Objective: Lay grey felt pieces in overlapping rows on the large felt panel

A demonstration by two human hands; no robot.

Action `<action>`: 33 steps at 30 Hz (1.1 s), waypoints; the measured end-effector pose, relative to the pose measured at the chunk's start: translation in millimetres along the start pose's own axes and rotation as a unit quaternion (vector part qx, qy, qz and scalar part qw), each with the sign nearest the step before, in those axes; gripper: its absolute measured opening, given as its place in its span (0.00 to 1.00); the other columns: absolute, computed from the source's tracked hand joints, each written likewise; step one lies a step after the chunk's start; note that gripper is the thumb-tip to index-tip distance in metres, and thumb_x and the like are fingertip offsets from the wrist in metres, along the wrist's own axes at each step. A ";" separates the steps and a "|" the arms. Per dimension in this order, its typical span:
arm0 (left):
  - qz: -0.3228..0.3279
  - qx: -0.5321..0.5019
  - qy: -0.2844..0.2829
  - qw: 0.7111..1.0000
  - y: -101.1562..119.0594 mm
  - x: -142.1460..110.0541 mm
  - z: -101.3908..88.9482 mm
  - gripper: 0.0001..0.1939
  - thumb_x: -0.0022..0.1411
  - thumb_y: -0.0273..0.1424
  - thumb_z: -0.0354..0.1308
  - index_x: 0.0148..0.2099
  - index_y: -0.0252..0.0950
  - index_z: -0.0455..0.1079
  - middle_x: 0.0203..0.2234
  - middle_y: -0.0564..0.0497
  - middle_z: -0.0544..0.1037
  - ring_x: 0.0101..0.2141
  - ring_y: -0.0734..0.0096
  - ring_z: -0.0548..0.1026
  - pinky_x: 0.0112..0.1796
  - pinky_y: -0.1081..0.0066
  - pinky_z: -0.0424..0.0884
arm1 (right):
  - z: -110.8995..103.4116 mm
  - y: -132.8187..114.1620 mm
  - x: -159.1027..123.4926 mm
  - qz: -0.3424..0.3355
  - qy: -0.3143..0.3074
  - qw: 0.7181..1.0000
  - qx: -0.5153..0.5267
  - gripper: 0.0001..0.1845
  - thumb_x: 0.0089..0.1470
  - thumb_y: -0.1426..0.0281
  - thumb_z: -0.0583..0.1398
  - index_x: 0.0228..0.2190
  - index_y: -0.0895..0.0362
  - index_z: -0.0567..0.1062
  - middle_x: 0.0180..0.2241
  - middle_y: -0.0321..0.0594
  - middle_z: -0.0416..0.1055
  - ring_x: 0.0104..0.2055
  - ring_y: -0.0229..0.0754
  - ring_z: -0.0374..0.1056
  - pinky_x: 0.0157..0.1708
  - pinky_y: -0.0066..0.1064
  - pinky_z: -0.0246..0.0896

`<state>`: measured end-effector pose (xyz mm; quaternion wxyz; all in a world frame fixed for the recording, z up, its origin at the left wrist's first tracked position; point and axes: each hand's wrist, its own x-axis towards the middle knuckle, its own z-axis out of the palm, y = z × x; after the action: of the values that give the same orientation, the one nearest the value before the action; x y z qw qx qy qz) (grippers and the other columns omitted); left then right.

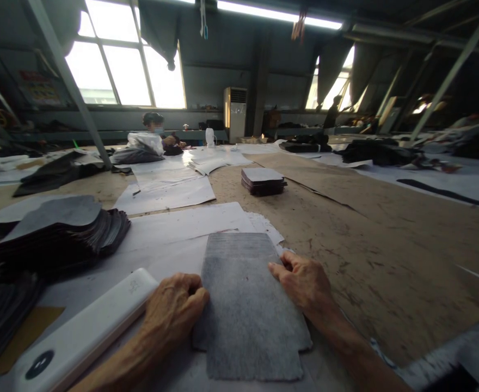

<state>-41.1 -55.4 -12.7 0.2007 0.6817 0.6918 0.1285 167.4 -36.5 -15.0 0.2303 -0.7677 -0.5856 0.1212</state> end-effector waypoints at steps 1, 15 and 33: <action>-0.003 -0.003 -0.004 1.000 0.2 0.4 -0.2 0.11 0.49 0.32 0.43 0.18 0.36 0.57 0.15 0.54 0.62 0.22 0.73 0.63 0.24 0.73 0.50 | -0.2 -0.8 0.0 0.002 -0.001 1.000 0.000 0.10 0.45 0.64 0.55 0.18 0.55 0.67 0.21 0.34 0.69 0.25 0.38 0.63 0.23 0.26 0.47; 0.130 0.129 0.179 0.967 -0.8 -10.3 4.0 0.10 0.55 0.35 0.46 0.33 0.36 0.65 0.29 0.48 0.72 0.33 0.62 0.69 0.32 0.66 0.61 | -1.0 6.5 10.5 -0.020 0.083 0.996 0.023 0.19 0.45 0.61 0.57 0.39 0.57 0.71 0.39 0.43 0.71 0.41 0.45 0.66 0.37 0.32 0.58; 0.302 0.051 0.143 0.941 -20.8 -6.3 25.3 0.15 0.59 0.35 0.47 0.48 0.42 0.66 0.45 0.47 0.69 0.44 0.59 0.66 0.43 0.56 0.63 | 3.3 -22.3 73.8 -0.166 -0.032 0.984 -0.053 0.22 0.39 0.63 0.61 0.38 0.60 0.74 0.38 0.45 0.71 0.40 0.46 0.66 0.37 0.30 0.61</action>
<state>-48.2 -64.9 -43.8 0.0159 0.8424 0.4803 0.2437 168.1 39.3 -0.6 0.1878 -0.6667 -0.7174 0.0746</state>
